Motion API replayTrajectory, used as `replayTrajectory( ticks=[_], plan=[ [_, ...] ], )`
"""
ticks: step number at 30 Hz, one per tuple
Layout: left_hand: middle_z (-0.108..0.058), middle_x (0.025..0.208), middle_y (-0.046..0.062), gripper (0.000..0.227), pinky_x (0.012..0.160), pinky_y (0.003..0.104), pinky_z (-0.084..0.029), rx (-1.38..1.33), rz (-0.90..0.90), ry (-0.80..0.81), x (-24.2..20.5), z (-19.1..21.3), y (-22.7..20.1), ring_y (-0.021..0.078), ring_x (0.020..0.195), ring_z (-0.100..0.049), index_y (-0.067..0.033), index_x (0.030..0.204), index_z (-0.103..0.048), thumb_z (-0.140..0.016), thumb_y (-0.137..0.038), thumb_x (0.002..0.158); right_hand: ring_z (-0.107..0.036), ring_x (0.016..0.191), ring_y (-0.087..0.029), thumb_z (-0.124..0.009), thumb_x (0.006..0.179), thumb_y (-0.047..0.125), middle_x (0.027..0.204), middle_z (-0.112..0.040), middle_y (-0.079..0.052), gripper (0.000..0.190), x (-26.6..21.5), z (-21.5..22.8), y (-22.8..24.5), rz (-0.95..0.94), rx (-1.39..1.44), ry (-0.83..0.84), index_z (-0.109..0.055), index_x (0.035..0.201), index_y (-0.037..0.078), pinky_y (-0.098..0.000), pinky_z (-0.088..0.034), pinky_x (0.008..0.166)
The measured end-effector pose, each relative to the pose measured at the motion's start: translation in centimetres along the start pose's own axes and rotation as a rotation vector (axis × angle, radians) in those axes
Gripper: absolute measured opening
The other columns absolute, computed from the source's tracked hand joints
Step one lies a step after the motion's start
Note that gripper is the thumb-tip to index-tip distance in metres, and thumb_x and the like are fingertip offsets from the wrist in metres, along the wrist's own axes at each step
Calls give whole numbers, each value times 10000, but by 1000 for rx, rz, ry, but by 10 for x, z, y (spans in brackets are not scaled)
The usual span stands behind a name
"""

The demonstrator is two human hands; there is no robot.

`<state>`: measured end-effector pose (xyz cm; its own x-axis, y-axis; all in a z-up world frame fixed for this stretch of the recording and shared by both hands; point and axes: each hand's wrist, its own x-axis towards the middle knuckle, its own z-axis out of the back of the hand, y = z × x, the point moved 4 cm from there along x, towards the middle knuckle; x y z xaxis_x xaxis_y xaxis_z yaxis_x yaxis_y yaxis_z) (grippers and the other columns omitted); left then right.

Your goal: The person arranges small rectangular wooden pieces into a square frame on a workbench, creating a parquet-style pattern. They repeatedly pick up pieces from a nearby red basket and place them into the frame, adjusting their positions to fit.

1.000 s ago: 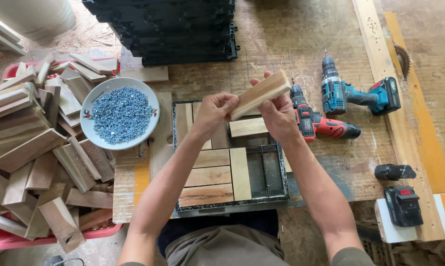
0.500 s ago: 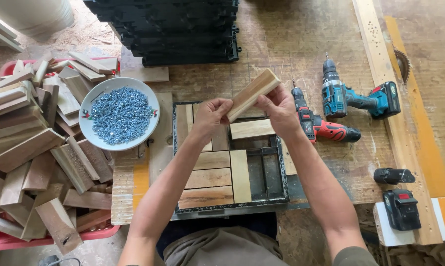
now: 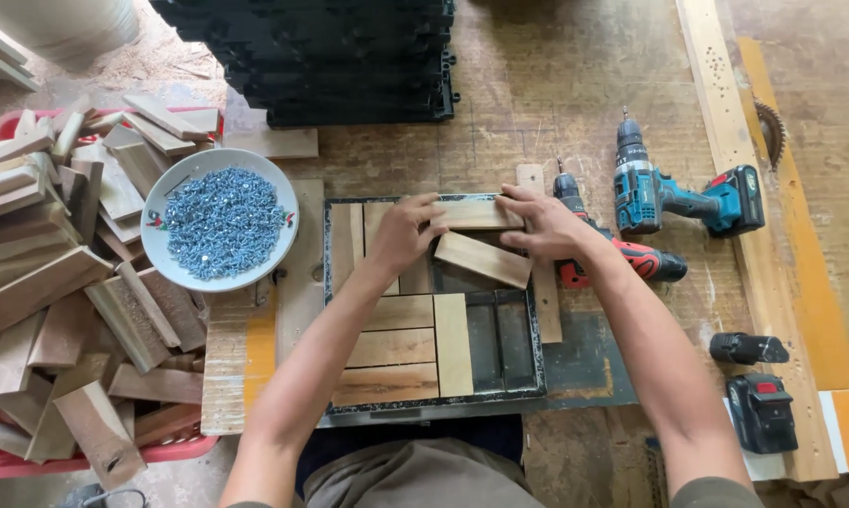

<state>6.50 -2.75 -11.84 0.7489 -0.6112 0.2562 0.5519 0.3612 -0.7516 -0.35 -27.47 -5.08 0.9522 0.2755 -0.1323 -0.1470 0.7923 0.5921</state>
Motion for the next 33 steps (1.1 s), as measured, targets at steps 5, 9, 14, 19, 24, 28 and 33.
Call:
replayTrajectory(
  ticks=[5, 9, 14, 19, 24, 28, 33],
  plan=[
    [-674, 1333, 142, 472, 1149, 469, -408, -64, 15, 68, 17, 3, 9, 362, 1291, -592, -66, 1310, -682, -808, -233, 887, -633, 1141, -400, -864, 753, 242, 1234, -664, -136, 605, 11, -28, -45, 168, -179, -258, -686, 1324, 146, -499, -522, 1005],
    [-684, 1266, 157, 497, 1059, 458, -498, -107, 15, 106, 16, 16, -7, 373, 1209, -617, -47, 1353, -649, -796, -172, 896, -667, 1170, -254, -898, 738, 314, 1219, -714, -10, 566, 12, -28, -50, 38, -131, -289, -728, 1274, 251, -387, -523, 1024],
    [-660, 1304, 158, 604, 1046, 465, -499, -85, -26, 130, 10, 29, -16, 374, 1208, -594, -48, 1421, -584, -814, -150, 873, -675, 1183, -214, -900, 730, 235, 1237, -741, 34, 519, 13, -23, -52, -67, -72, -227, -758, 1228, 248, -366, -531, 1017],
    [-660, 1267, 133, 628, 1027, 433, -512, -34, -43, 174, 12, 23, -8, 336, 1164, -592, -68, 1438, -572, -818, -141, 865, -675, 1165, -151, -838, 793, 313, 1285, -713, 142, 451, 12, -25, -42, -125, -322, -195, -745, 1233, 337, -372, -552, 969],
    [-615, 1200, 134, 549, 937, 427, -540, -5, -76, 180, 8, 21, -12, 318, 1084, -586, -65, 1388, -515, -765, -150, 907, -742, 1031, -270, -914, 686, 262, 1037, -796, -1, 486, 27, -28, -45, -144, -413, -86, -778, 1153, 267, -412, -585, 942],
    [-619, 1203, 154, 554, 926, 411, -547, -32, -78, 165, 7, 23, -18, 322, 1069, -594, -53, 1391, -494, -763, -127, 912, -725, 1081, -282, -881, 730, 239, 1101, -782, -47, 509, 16, -2, -17, -71, -327, -96, -740, 1218, 202, -435, -564, 968],
    [-626, 1176, 165, 414, 914, 406, -547, -20, -91, 152, 9, 20, -20, 322, 1054, -586, -26, 1330, -561, -705, -66, 944, -688, 1166, -266, -833, 814, 261, 1227, -750, -25, 445, 9, -13, -32, 15, -251, -180, -729, 1242, 204, -420, -554, 964]
  ],
)
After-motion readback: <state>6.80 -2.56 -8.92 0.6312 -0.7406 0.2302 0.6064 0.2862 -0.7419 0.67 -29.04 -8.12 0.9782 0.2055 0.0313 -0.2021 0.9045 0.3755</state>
